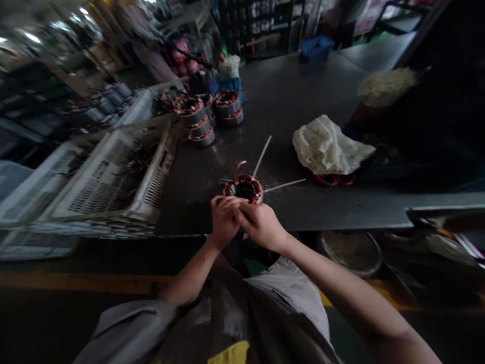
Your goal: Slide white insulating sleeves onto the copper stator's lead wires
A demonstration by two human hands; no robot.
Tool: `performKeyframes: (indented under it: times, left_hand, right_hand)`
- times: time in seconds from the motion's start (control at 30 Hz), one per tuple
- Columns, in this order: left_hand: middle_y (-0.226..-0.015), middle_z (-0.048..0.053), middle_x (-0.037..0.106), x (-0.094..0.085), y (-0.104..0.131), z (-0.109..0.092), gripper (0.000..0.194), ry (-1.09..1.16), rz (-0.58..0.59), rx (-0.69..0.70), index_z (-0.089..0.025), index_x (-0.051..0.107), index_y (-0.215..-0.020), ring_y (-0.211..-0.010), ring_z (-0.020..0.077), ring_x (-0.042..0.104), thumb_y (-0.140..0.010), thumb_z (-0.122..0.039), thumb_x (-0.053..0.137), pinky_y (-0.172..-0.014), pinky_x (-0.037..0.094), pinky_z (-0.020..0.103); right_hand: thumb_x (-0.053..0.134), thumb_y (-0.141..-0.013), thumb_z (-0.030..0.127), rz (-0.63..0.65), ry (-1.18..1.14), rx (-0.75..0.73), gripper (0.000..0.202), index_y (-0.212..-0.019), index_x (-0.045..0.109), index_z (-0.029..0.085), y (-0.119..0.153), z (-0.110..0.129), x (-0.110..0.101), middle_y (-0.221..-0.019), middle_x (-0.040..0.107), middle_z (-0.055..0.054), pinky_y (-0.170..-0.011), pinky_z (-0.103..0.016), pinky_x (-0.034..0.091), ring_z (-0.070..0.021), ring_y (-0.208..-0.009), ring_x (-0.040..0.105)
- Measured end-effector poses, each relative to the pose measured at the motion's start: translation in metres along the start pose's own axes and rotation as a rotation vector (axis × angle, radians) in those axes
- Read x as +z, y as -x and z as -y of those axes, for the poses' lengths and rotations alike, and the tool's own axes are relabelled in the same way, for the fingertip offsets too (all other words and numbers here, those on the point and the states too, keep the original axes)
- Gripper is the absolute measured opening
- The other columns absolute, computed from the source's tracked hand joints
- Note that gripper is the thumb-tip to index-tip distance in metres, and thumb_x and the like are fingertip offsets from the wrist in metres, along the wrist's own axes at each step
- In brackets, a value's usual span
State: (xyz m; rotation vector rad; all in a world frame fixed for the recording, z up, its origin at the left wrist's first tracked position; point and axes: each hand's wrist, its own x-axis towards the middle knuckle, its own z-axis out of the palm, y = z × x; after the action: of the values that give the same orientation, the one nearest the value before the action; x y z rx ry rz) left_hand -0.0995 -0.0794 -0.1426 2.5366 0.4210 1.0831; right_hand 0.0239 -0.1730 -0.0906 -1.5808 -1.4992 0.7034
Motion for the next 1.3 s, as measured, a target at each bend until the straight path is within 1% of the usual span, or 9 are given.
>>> performKeyframes:
  times: [0.1,0.2,0.27,0.37,0.53,0.77,1.0,1.2,1.3]
  left_hand:
    - [-0.108,0.000,0.068,-0.006,0.004,-0.003,0.019,0.025,0.032,-0.013,-0.025,0.060,-0.105,-0.103,0.0190,0.060,-0.103,-0.031,0.043,-0.103,0.029,0.041]
    - [-0.115,0.001,0.066,-0.008,0.008,-0.007,0.012,-0.060,0.108,-0.105,-0.022,0.060,-0.109,-0.110,0.0188,0.058,-0.098,-0.027,0.056,-0.106,0.029,0.040]
    - [-0.111,0.001,0.067,-0.006,0.009,-0.009,0.007,-0.117,0.123,-0.170,-0.021,0.061,-0.101,-0.109,0.0176,0.058,-0.098,-0.026,0.058,-0.105,0.029,0.040]
    - [-0.105,0.001,0.068,-0.003,0.008,-0.015,0.009,-0.152,0.114,-0.210,-0.019,0.062,-0.095,-0.107,0.0170,0.058,-0.099,-0.025,0.057,-0.103,0.030,0.038]
    - [-0.105,0.003,0.067,-0.005,0.007,-0.021,0.009,-0.206,0.123,-0.234,-0.018,0.062,-0.099,-0.106,0.0176,0.058,-0.099,-0.025,0.057,-0.101,0.031,0.038]
    - [-0.099,-0.001,0.066,-0.009,0.000,-0.013,0.009,-0.163,0.066,-0.133,-0.021,0.059,-0.092,-0.099,0.0176,0.058,-0.093,-0.013,0.064,-0.095,0.033,0.039]
    - [-0.092,0.003,0.067,-0.007,-0.035,0.026,0.011,-0.067,-0.048,0.146,-0.020,0.061,-0.091,-0.087,0.0212,0.063,-0.100,-0.025,0.055,-0.082,0.043,0.035]
    - [-0.092,0.005,0.068,-0.006,-0.038,0.030,0.014,-0.127,-0.088,0.242,-0.019,0.061,-0.093,-0.086,0.0218,0.063,-0.101,-0.028,0.054,-0.084,0.044,0.035]
    - [-0.091,0.005,0.067,-0.006,-0.036,0.029,0.015,-0.136,-0.095,0.244,-0.018,0.061,-0.093,-0.086,0.0215,0.063,-0.101,-0.028,0.053,-0.084,0.044,0.034]
  right_hand:
    - [0.034,-0.094,0.061,0.003,0.168,0.024,0.053,-0.075,0.059,0.017,0.012,0.002,0.000,-0.067,0.060,-0.007,-0.056,-0.030,0.033,-0.0175,-0.057,0.051]
    - [0.035,-0.096,0.059,0.107,0.042,0.055,0.048,-0.084,0.061,0.020,0.029,-0.006,-0.009,-0.078,0.065,-0.008,-0.062,-0.032,0.043,-0.0216,-0.068,0.060]
    - [0.035,-0.097,0.056,-0.060,0.041,0.082,0.043,-0.090,0.062,0.023,0.037,-0.015,-0.015,-0.080,0.065,-0.008,-0.060,-0.037,0.047,-0.0244,-0.068,0.060]
    - [0.037,-0.096,0.046,-0.308,0.327,-0.118,0.031,-0.108,0.061,0.030,0.040,-0.027,-0.015,-0.097,0.066,-0.010,-0.063,-0.046,0.048,-0.0307,-0.080,0.063]
    - [0.042,-0.097,0.029,-0.271,0.559,-0.372,0.051,-0.147,0.034,0.038,0.033,-0.048,0.009,-0.135,0.054,-0.004,-0.090,-0.053,0.050,-0.0311,-0.111,0.059]
    - [0.045,-0.096,0.021,-0.345,0.348,-0.360,0.054,-0.146,0.036,0.038,0.038,-0.062,0.009,-0.141,0.049,-0.005,-0.097,-0.049,0.050,-0.0281,-0.120,0.054]
    - [0.044,-0.097,0.020,-0.543,0.506,-0.233,0.029,-0.122,0.059,0.019,0.066,-0.092,-0.057,-0.109,0.065,-0.010,-0.081,-0.034,0.055,-0.0197,-0.096,0.063]
    - [0.047,-0.092,0.027,-0.979,0.585,0.188,0.024,-0.102,0.066,0.019,0.100,-0.129,-0.138,-0.091,0.068,-0.005,-0.067,-0.030,0.049,-0.0170,-0.071,0.062]
    - [0.048,-0.091,0.030,-1.093,0.659,0.328,0.024,-0.099,0.067,0.019,0.098,-0.139,-0.169,-0.089,0.068,-0.005,-0.067,-0.030,0.045,-0.0187,-0.074,0.062]
